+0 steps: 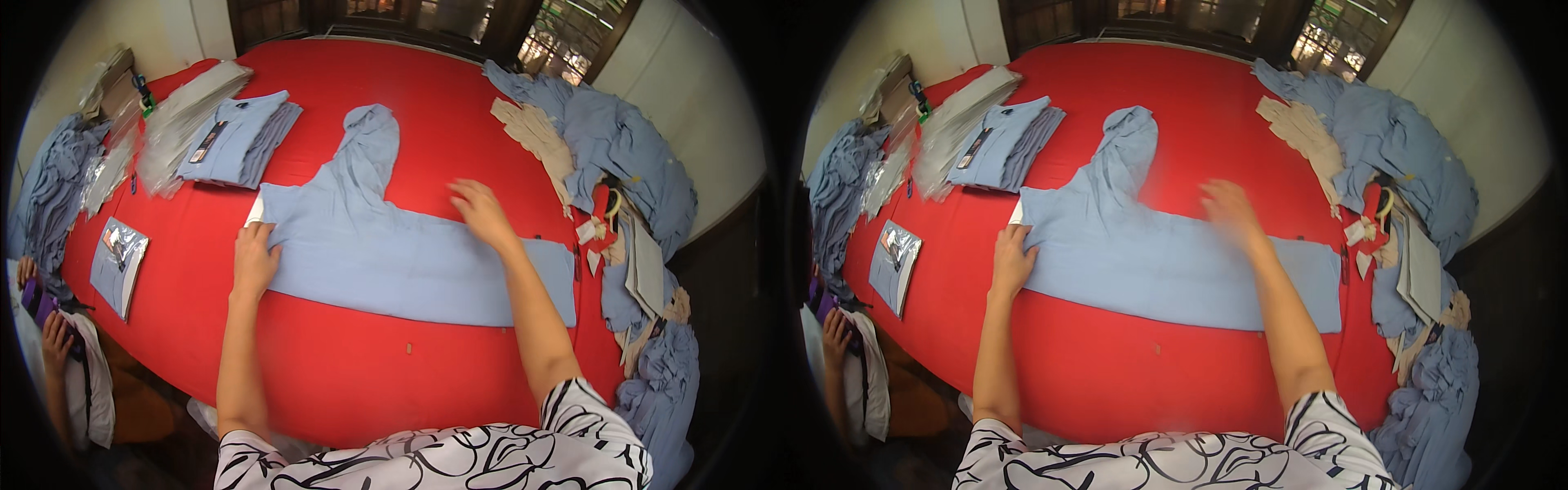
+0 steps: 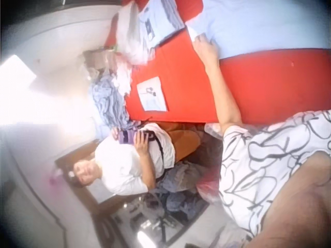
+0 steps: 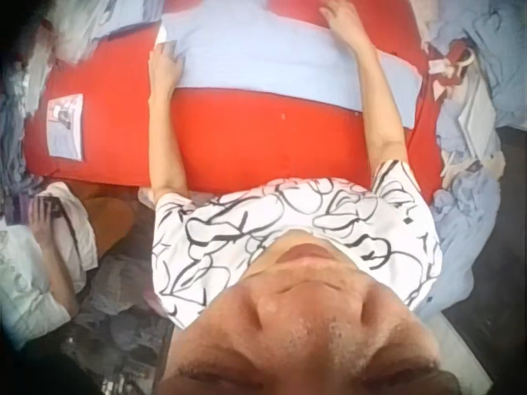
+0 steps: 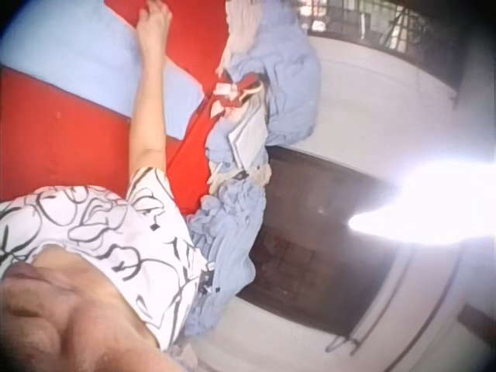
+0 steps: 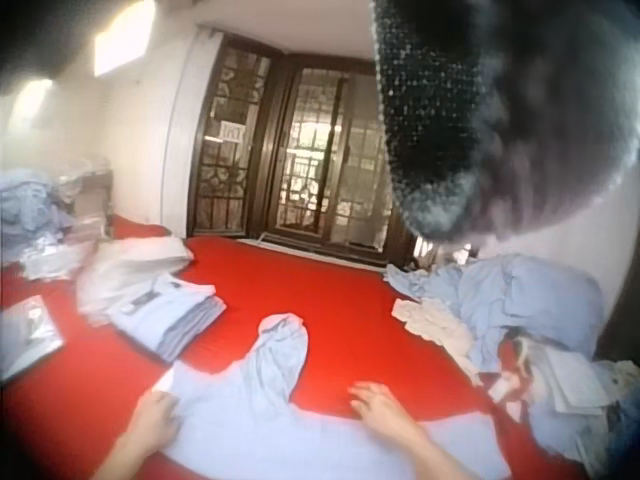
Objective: The person folds shirts by hand on a table, placing a cardboard insert inside each shirt before folding and smoothing the fabric.
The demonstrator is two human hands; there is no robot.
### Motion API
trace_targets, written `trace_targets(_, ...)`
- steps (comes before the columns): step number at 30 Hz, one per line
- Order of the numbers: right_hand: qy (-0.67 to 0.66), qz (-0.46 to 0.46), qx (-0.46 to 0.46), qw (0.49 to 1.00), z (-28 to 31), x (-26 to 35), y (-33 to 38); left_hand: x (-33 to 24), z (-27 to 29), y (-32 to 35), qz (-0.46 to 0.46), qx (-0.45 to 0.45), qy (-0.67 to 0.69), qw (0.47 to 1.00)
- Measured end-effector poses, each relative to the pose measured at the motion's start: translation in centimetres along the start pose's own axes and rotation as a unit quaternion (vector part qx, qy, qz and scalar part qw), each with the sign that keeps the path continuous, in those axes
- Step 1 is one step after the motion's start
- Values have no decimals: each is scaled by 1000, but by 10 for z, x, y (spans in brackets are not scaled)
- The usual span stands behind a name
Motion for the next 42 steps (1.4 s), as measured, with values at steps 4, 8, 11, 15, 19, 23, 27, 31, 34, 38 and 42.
trace_targets(4, 51, 102, 93, 989, -68, 82, -118, 19, -24, -5, 52, -25, 182, 982)
trace_targets(8, 90, 181, 87, 976, -130, 90, -202, 10, -34, -11, 38, -55, 209, 976)
trace_targets(11, 205, 137, 64, 967, -145, 86, -227, 9, -27, -6, -44, -36, 150, 987)
trace_targets(15, 367, 48, 1, 929, -105, 76, -228, 11, -30, -3, 15, -41, 116, 992)
trace_targets(19, 265, 234, -206, 913, -19, 102, -169, 13, -34, -3, 10, -78, 94, 992)
trace_targets(23, 147, 342, -202, 906, 56, 118, -10, 17, -31, 4, 13, -112, 79, 990)
trace_targets(27, 228, 261, -88, 934, 18, 52, 132, 16, -37, -1, -2, -110, 98, 989)
trace_targets(31, 176, 140, -68, 972, -4, 4, 173, 13, -33, -1, 2, -99, 138, 985)
trace_targets(34, 123, 99, -108, 981, 7, 6, 178, 9, -25, 1, -33, -71, 125, 989)
trace_targets(38, 157, 103, -83, 979, 20, 2, 188, 12, -30, -2, -31, -62, 142, 987)
trace_targets(42, 62, 11, -54, 997, 32, -41, 208, 15, -34, -1, -43, -49, 153, 986)
Point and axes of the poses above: each hand's wrist, its own y-axis away from the middle knuckle, its own z-axis out of the back of the hand, x = y × z, the point moved 4 cm from there along -y, towards the middle knuckle, and after that the axes turned 9 degrees about -z, right-handed, at the moved point
